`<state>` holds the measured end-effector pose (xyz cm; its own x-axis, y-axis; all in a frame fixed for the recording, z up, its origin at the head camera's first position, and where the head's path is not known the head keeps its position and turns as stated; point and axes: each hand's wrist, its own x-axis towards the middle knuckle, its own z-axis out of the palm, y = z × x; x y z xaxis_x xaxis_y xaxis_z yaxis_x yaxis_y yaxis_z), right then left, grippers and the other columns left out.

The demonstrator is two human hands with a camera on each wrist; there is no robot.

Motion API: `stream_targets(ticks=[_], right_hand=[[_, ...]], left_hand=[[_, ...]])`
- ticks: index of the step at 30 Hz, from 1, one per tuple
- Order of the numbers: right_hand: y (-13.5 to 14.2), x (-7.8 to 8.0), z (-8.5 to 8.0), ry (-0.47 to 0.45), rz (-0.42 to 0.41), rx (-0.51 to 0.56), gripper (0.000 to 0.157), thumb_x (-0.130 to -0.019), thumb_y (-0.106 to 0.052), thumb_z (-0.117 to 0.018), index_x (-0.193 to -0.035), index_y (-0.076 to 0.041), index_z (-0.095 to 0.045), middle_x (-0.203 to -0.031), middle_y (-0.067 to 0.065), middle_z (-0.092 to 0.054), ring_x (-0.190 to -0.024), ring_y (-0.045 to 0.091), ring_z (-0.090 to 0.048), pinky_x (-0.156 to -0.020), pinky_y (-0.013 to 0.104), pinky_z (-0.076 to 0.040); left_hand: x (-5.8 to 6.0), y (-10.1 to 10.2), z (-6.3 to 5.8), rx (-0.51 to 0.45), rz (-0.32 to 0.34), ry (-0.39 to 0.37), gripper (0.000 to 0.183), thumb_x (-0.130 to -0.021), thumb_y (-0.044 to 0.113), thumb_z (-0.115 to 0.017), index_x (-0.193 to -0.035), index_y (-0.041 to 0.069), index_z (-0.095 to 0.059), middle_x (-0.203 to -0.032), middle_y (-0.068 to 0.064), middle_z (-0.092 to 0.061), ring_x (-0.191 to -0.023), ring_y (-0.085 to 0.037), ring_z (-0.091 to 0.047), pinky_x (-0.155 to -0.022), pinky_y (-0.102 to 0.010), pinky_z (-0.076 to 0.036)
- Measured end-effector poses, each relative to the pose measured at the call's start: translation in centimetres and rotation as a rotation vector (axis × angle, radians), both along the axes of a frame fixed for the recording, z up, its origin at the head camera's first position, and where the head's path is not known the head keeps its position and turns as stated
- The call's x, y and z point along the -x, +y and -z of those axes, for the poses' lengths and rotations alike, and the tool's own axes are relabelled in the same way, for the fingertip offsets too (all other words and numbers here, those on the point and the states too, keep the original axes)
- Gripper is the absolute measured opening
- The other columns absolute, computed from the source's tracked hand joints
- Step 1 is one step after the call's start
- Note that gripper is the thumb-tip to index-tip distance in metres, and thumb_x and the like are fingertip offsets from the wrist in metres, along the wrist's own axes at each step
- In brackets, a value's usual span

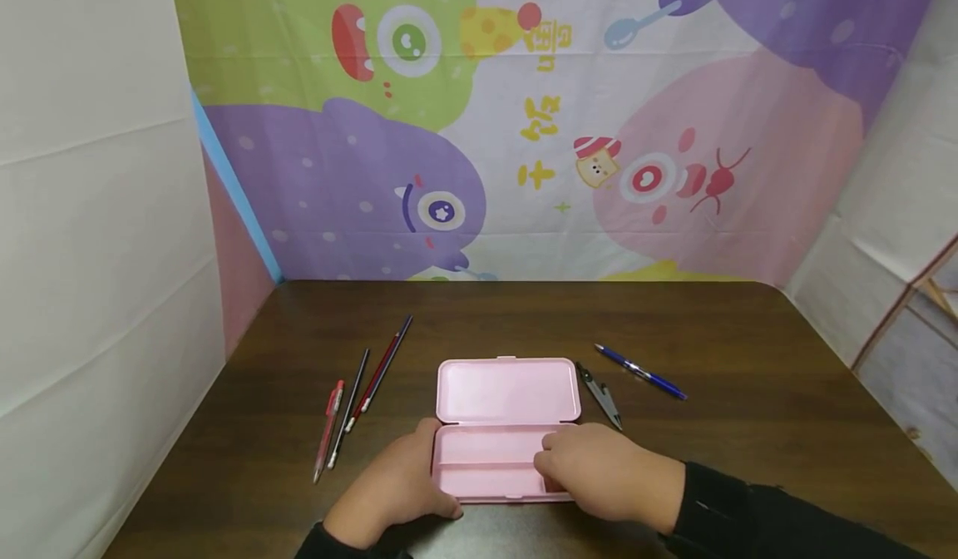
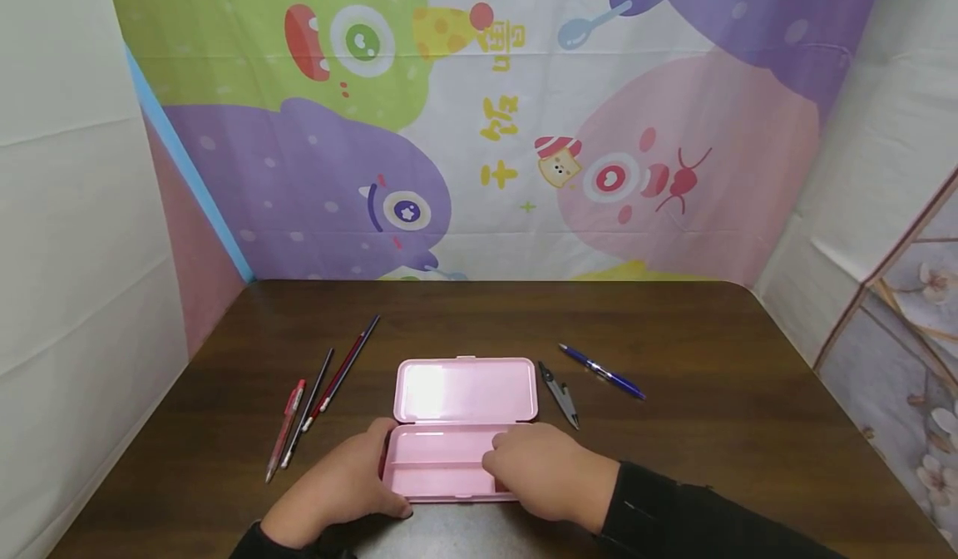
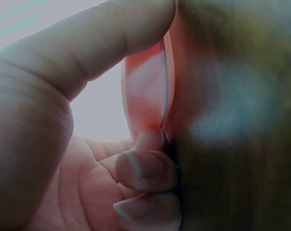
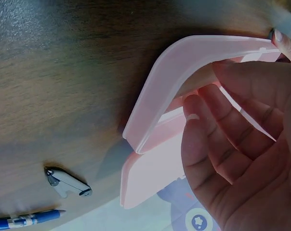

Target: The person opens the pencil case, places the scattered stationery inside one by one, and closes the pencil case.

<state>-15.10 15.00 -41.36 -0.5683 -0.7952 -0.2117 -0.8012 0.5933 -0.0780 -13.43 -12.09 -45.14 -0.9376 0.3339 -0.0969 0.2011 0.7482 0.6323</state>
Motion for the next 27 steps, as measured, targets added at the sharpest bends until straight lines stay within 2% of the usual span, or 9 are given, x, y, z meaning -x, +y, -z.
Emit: stream_targets(ticks=[10, 20, 25, 27], right_hand=[[0.3, -0.2, 0.3, 0.037, 0.024, 0.077, 0.014, -0.09, -0.016, -0.066, -0.08, -0.023, -0.059, -0.07, -0.013, -0.041, -0.061, 0.005, -0.039, -0.054, 0.024, -0.038], [2.2, -0.8, 0.4, 0.035, 0.07, 0.239, 0.014, -0.09, -0.02, -0.068, -0.082, -0.024, -0.058, -0.073, -0.014, -0.04, -0.063, 0.005, -0.04, -0.057, 0.022, -0.038], [3.7, -0.6, 0.2, 0.046, 0.148, 0.3, 0.009, -0.088, -0.02, -0.071, -0.092, -0.022, -0.062, -0.084, -0.013, -0.052, -0.072, 0.003, -0.047, -0.065, 0.025, -0.046], [4.2, -0.4, -0.1, 0.042, 0.192, 0.33, 0.014, -0.087, -0.018, -0.072, -0.099, -0.019, -0.065, -0.09, -0.012, -0.056, -0.076, 0.003, -0.05, -0.069, 0.026, -0.049]], left_hand=[[0.0, 0.0, 0.0, -0.015, -0.01, -0.03, 0.1, -0.049, 0.032, -0.094, -0.128, -0.003, -0.044, -0.102, -0.012, -0.061, -0.083, -0.023, -0.056, -0.073, -0.047, -0.047], [0.0, 0.1, 0.1, -0.01, 0.0, -0.009, 0.099, -0.049, 0.033, -0.093, -0.127, -0.003, -0.044, -0.101, -0.011, -0.062, -0.082, -0.023, -0.056, -0.073, -0.046, -0.047], [0.0, 0.0, 0.1, -0.007, 0.0, 0.002, 0.098, -0.048, 0.032, -0.093, -0.125, -0.004, -0.044, -0.099, -0.012, -0.061, -0.082, -0.023, -0.056, -0.073, -0.046, -0.048], [0.0, 0.0, 0.1, -0.01, -0.002, -0.003, 0.098, -0.048, 0.032, -0.093, -0.125, -0.004, -0.044, -0.099, -0.011, -0.061, -0.081, -0.022, -0.056, -0.073, -0.045, -0.048]])
